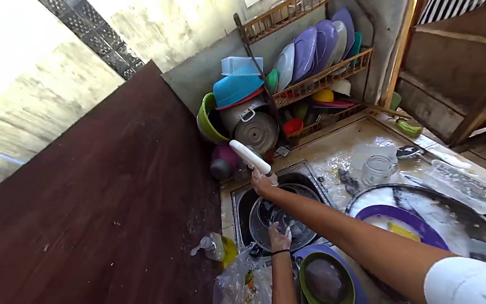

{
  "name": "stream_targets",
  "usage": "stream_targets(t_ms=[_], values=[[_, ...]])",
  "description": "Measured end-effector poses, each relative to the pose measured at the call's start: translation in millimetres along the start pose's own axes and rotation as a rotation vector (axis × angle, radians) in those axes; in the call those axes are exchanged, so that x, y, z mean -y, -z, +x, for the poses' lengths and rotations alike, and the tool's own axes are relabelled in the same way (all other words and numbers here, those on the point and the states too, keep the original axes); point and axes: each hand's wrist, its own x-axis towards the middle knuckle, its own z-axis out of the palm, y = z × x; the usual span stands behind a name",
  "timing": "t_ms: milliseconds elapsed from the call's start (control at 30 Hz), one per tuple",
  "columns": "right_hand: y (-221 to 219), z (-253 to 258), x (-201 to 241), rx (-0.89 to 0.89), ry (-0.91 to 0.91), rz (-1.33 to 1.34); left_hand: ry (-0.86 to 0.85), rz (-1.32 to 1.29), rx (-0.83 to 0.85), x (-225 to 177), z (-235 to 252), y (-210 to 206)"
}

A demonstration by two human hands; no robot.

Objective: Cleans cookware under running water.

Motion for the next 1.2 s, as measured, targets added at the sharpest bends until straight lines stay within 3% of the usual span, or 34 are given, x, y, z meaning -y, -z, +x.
stream_targets(t_ms=[100,200,333,433,500,567,600,700,767,867,1000,1100,1133,1200], values=[[2,-12,-27,0.028,0.148,-0.072,0.008,0.042,0.012,2,-13,-19],[-13,-40,-69,0.089,0.029,0.212,-0.005,0.037,0.140,8,-26,-42],[20,-111,-59,0.116,-0.803,0.903,-0.042,0.041,0.274,38,2,-64],[61,-138,-27,0.043,-1.051,1.090,-0.035,0.142,0.222,51,17,-71],[77,-141,-12,-0.006,-1.085,1.154,-0.249,0.363,0.227,55,40,-63],[81,-137,-9,0.005,-1.041,1.170,-0.500,0.781,0.297,45,57,-46],[82,-134,-10,0.030,-1.017,1.152,-0.538,1.054,0.360,37,61,-36],[86,-124,-11,0.085,-0.982,1.112,-0.337,1.842,0.560,24,71,-24],[70,-114,-14,0.014,-0.916,1.110,-0.308,2.053,0.594,27,70,-24],[53,-100,-26,-0.010,-0.868,1.159,-0.428,1.995,0.469,18,51,-29],[53,-95,-28,0.092,-0.771,1.221,-0.580,1.553,0.227,-16,34,-40],[83,-122,20,0.004,-0.804,1.187,-0.755,1.285,0.183,-41,50,-26],[92,-129,33,-0.029,-0.821,1.172,-0.753,1.197,0.134,-46,54,-20],[84,-116,16,0.013,-0.763,1.158,-0.697,1.015,-0.026,-47,62,-9]])
